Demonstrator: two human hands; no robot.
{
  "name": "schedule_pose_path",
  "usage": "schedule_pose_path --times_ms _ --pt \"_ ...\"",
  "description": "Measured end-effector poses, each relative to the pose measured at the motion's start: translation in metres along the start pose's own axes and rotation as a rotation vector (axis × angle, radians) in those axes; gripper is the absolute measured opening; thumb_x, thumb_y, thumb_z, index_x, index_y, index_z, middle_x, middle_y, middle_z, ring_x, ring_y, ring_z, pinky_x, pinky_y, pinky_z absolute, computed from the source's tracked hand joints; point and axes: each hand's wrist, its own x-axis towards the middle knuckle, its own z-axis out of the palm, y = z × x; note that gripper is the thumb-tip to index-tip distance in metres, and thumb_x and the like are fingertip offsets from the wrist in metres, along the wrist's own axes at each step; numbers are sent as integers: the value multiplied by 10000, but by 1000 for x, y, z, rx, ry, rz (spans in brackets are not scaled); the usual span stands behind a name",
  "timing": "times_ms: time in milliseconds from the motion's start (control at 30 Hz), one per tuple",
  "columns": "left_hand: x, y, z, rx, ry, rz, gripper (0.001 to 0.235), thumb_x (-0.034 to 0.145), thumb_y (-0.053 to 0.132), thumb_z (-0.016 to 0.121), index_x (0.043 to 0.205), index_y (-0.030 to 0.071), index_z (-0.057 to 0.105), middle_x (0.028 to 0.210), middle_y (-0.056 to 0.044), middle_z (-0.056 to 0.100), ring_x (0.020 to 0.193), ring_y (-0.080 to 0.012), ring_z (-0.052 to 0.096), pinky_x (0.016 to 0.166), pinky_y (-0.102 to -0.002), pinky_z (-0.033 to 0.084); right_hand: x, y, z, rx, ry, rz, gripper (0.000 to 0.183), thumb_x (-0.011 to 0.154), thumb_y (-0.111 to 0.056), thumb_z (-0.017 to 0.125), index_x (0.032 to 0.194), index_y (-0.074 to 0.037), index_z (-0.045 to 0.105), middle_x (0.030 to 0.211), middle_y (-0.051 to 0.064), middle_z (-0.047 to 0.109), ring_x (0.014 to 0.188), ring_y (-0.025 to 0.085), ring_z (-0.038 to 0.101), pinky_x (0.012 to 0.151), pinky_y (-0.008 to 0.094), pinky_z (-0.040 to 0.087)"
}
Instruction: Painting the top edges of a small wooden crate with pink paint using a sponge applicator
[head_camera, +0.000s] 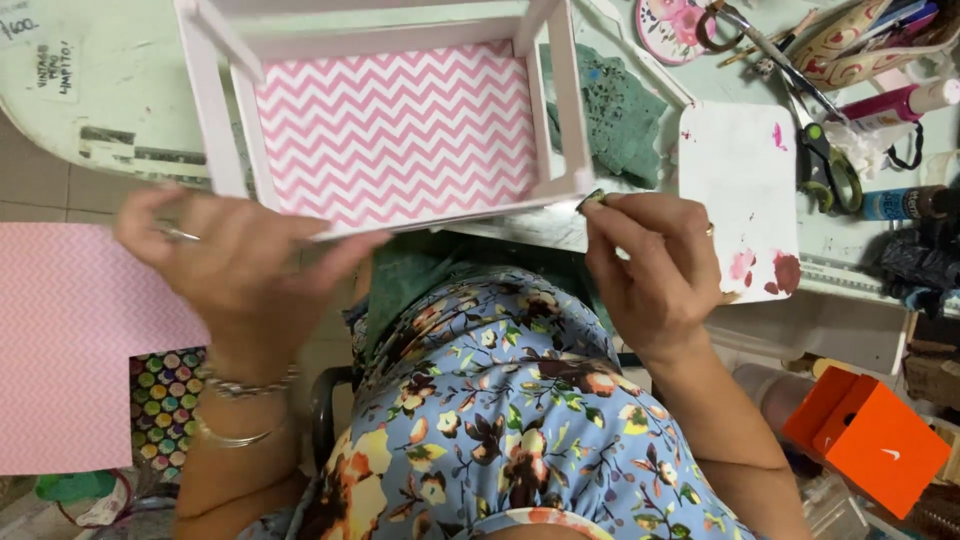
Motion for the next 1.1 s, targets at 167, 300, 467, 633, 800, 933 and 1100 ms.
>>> schedule_pose_path --times_ms 167,300,467,633,800,933,1100 --pt "2 54 16 45 152 42 429 801 385 819 703 118 498 647 21 414 638 -167 393 839 -383 325 -4 12 6 -83 124 79 137 874 123 644 988 57 608 942 204 539 841 324 568 721 390 517" --pt "11 61 -3 -88 10 22 332 812 308 866 791 108 601 681 6 444 643 -179 453 922 -443 326 6 20 10 -111 139 55 142 873 130 649 984 53 606 926 202 545 813 317 557 681 373 508" --pt "-4 29 -7 -79 -86 66 389 883 494 649 952 114 598 1003 -28 606 933 -221 573 1070 -517 142 21 34 21 -91 135 -3 118 890 105 636 991 54 601 948 200 544 817 331 548 689 400 482" --pt "-18 8 -6 -167 -197 84 559 839 547 689 1026 50 514 1084 -116 508 1107 -307 501 1087 -560 169 18 22 36 -74 54 -82 115 851 96 637 955 80 590 907 197 543 775 292 535 611 343 484" --pt "-21 1 -5 -168 -221 149 585 848 578 665 1053 52 511 1091 -103 497 1129 -290 478 1087 -525 211 21 24 31 -122 -4 -108 79 853 112 567 923 79 575 918 207 548 788 301 556 629 371 525" --pt "-19 1 -1 -165 -163 173 546 863 555 683 1061 65 548 1083 -98 533 1116 -269 478 1081 -509 219 8 26 43 -124 -30 -81 73 877 138 541 941 105 541 888 199 514 776 280 528 689 330 502" --pt "-22 2 2 -154 -149 138 570 865 597 645 1042 60 570 1062 -103 569 1097 -276 515 1074 -508 215 5 -9 33 -78 -125 -110 105 889 -52 628 990 -38 656 938 185 596 786 272 623 644 320 479"
